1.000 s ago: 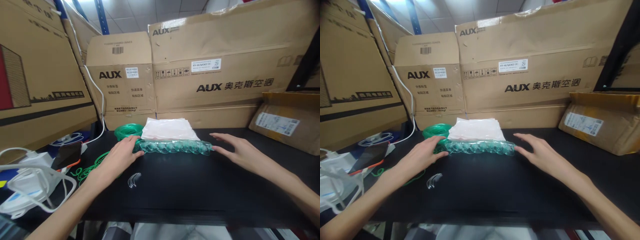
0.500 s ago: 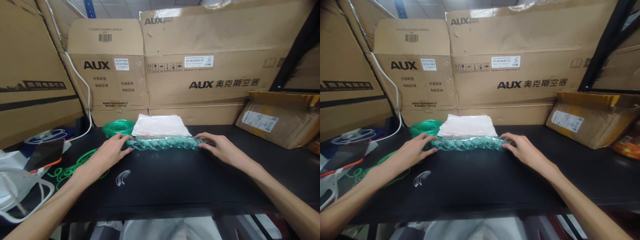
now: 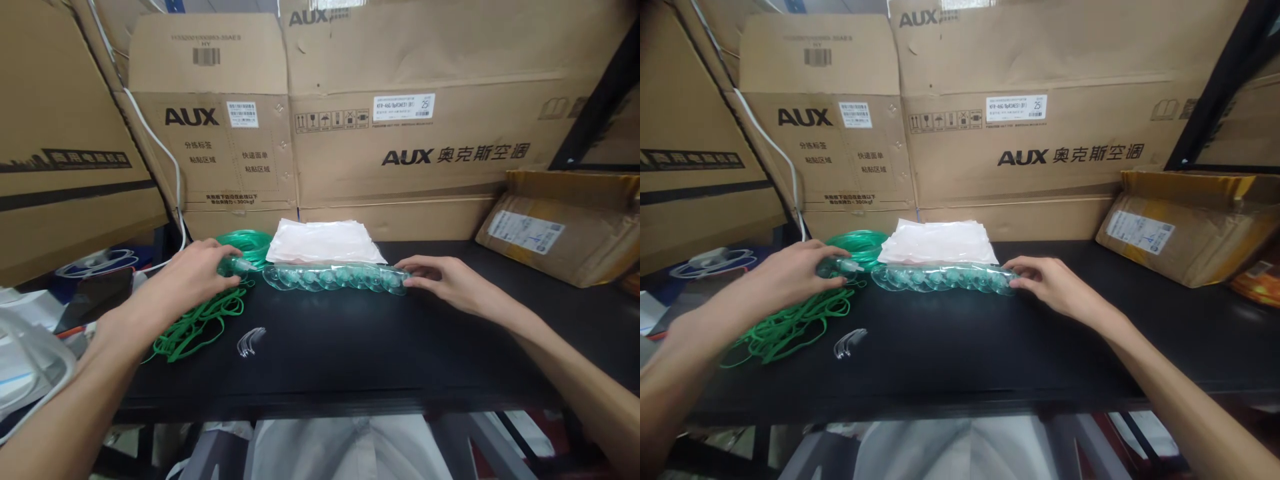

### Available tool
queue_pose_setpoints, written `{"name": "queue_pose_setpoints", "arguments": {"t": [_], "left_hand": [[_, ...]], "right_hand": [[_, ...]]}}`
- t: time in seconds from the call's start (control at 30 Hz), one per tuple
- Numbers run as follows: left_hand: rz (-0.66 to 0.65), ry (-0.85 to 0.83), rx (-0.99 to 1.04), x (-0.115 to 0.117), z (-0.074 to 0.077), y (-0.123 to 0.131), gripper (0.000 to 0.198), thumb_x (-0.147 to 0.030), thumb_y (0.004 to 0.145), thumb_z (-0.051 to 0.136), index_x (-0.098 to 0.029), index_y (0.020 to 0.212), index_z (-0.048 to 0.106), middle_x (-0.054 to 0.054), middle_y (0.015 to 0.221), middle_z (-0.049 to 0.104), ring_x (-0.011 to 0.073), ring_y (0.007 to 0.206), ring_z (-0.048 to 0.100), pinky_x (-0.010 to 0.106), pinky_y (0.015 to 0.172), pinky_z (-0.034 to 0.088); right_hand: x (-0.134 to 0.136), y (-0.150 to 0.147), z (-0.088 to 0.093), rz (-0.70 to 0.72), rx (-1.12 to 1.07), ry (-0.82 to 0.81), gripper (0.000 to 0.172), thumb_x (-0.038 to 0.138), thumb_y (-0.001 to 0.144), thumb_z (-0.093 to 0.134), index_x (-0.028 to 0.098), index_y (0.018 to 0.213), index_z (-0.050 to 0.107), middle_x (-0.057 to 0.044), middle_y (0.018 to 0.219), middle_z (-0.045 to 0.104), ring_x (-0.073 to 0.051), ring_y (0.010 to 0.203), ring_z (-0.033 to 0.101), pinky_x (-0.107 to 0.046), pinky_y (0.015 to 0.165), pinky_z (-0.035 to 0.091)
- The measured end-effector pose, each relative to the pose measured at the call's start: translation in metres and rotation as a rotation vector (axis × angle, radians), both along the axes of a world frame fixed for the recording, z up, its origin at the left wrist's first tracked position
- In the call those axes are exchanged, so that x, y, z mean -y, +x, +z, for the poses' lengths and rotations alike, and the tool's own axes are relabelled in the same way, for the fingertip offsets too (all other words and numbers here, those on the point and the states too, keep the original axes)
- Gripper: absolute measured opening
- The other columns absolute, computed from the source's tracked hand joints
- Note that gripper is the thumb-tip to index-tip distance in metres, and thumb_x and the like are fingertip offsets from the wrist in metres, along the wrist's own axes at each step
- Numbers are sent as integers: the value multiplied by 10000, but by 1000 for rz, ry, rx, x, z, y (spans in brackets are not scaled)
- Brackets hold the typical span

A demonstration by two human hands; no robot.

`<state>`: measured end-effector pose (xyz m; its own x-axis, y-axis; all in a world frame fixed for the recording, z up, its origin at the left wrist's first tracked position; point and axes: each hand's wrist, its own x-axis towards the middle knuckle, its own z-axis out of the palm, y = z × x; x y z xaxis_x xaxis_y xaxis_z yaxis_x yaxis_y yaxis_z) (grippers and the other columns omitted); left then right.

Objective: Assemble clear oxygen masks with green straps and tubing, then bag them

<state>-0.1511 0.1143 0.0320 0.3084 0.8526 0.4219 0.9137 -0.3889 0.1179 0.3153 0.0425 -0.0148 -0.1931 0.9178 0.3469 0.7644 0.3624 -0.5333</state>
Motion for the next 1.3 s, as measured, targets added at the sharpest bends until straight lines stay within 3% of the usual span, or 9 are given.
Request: {"name": "queue_pose_setpoints", "arguments": {"t": [0.13, 0.27, 0.4, 0.53, 0.63, 0.77, 0.97, 1.1, 1.3], "left_hand": [[93, 75, -144, 20, 11, 4, 468, -404, 952, 676, -152, 1345, 718, 131, 1239, 694, 393, 1152, 675, 581, 1053, 540], [-116, 23, -12, 46, 2, 40, 510, -543, 911, 744, -251, 1329, 738, 65, 1302, 724, 342, 1160, 705, 478, 1075, 544], [-296, -188, 24, 68, -22, 97, 491, -533, 927, 761, -303, 1359, 727, 56, 1401, 694, 316, 1269, 681, 427, 1106, 534], [-446, -285, 27, 75, -36, 129, 585, -556, 945, 759, -277, 1453, 676, 85, 1483, 658, 328, 1405, 604, 441, 1184, 480], [-438, -267, 99, 76, -29, 115, 550, -621, 1033, 611, -303, 1480, 652, 50, 1533, 648, 303, 1472, 554, 435, 1244, 421], [-248, -163, 146, 85, -25, 54, 411, -491, 1123, 433, -304, 1272, 767, 13, 1357, 766, 264, 1289, 693, 406, 1170, 496], [-131, -198, 197, 99, -76, -24, 385, -504, 1031, 547, -382, 1311, 781, 2, 1352, 777, 293, 1274, 725, 420, 1119, 583], [-188, -224, 224, 96, -86, -18, 361, -558, 995, 623, -448, 1296, 788, -27, 1333, 786, 288, 1245, 747, 386, 1096, 607], [-246, -124, 148, 90, -74, 2, 369, -592, 999, 635, -481, 1328, 761, -63, 1331, 784, 261, 1232, 759, 369, 1068, 622]], "right_hand": [[-1, -7, 2, 9, 35, 10, 327, 464, 962, 684, 270, 1196, 803, -47, 1140, 845, -275, 966, 786, -377, 856, 604], [-2, -20, 2, -22, 90, 73, 350, 425, 983, 656, 255, 1259, 789, -60, 1117, 844, -288, 989, 785, -418, 924, 609], [13, -41, 4, -82, 143, 208, 395, 434, 1036, 590, 234, 1330, 761, -132, 1426, 722, -375, 1300, 675, -555, 1160, 488], [34, -68, 1, 0, 158, 204, 420, 551, 1066, 564, 299, 1338, 760, -76, 1417, 743, -340, 1316, 689, -499, 1161, 526], [46, -88, -5, 72, 172, 149, 445, 602, 1048, 593, 363, 1395, 736, -38, 1398, 765, -340, 1311, 704, -523, 1159, 544], [58, -111, -15, 85, 157, 95, 453, 592, 1069, 560, 375, 1438, 709, -44, 1471, 721, -346, 1366, 676, -505, 1150, 570], [54, -122, -54, 98, 62, 166, 411, 499, 1081, 560, 394, 1467, 656, -48, 1522, 667, -327, 1302, 719, -493, 1097, 620], [50, -117, -75, 135, 20, 238, 408, 397, 1091, 558, 445, 1494, 595, -35, 1504, 664, -302, 1310, 709, -441, 1064, 643], [56, -117, -65, 188, -8, 187, 429, 338, 1109, 551, 443, 1525, 559, -19, 1521, 638, -237, 1317, 698, -348, 1091, 611]]}}
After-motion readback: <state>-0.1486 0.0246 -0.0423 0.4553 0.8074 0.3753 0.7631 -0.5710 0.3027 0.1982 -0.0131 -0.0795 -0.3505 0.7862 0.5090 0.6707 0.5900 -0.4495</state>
